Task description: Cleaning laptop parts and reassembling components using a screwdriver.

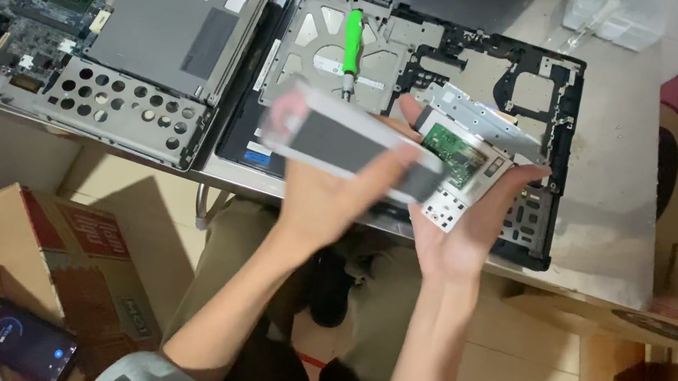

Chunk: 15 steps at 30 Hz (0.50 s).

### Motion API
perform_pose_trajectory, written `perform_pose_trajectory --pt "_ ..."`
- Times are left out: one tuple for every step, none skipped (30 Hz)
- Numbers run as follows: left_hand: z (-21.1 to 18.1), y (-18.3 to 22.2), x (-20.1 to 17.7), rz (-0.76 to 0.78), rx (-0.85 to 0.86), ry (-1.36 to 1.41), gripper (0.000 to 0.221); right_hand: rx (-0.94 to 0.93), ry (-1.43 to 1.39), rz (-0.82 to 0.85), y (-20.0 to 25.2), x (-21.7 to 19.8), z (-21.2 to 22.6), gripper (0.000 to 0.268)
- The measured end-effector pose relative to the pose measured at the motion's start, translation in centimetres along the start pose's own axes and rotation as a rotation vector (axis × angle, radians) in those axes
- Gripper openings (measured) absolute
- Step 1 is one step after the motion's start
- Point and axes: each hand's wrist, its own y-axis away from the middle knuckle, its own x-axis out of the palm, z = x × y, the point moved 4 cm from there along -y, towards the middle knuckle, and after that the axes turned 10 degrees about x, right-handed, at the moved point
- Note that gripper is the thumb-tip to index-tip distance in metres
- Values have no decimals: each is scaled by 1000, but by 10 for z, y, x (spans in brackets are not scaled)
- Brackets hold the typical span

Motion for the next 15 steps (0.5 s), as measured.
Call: perform_pose_trajectory --pt "-1 -2 -3 0 2 0 23 -1 0 1 0 -4 -2 89" --pt "-1 -4 -9 -85 -4 84 24 7 -59 -91 0 -12 -4 87" --pt "-1 -6 -15 -169 -10 169 26 15 -118 -185 0 -20 -7 85" --pt "3 -6 -15 -168 -10 169 26 14 -117 -185 0 -24 -14 85" --pt "5 -6 -11 -86 38 247 26 -75 13 -216 1 -29 -17 79" --pt "7 -6 -7 -4 86 325 29 -163 143 -247 2 -33 -20 73" --pt "12 -5 -5 -4 87 325 29 -164 144 -246 -1 -27 -17 73" --pt "20 -4 -3 2 -10 331 33 -256 230 -257 -2 -20 -10 58" --pt "28 -2 0 11 -110 338 36 -348 316 -272 -1 -12 -4 46" --pt "29 -4 0 13 -111 339 36 -349 316 -274 0 -12 -3 46" --pt "33 -5 -1 -64 -198 465 40 -490 571 -410 6 -11 2 36" --pt "36 -6 -2 -141 -286 591 43 -628 827 -543 11 -8 7 28" --pt "40 -10 -6 -137 -283 590 43 -633 825 -544 25 11 22 28" --pt "45 -13 -10 -218 -299 680 43 -566 611 -449 36 27 35 32" --pt "50 -17 -14 -299 -317 772 44 -497 402 -354 49 44 48 45"
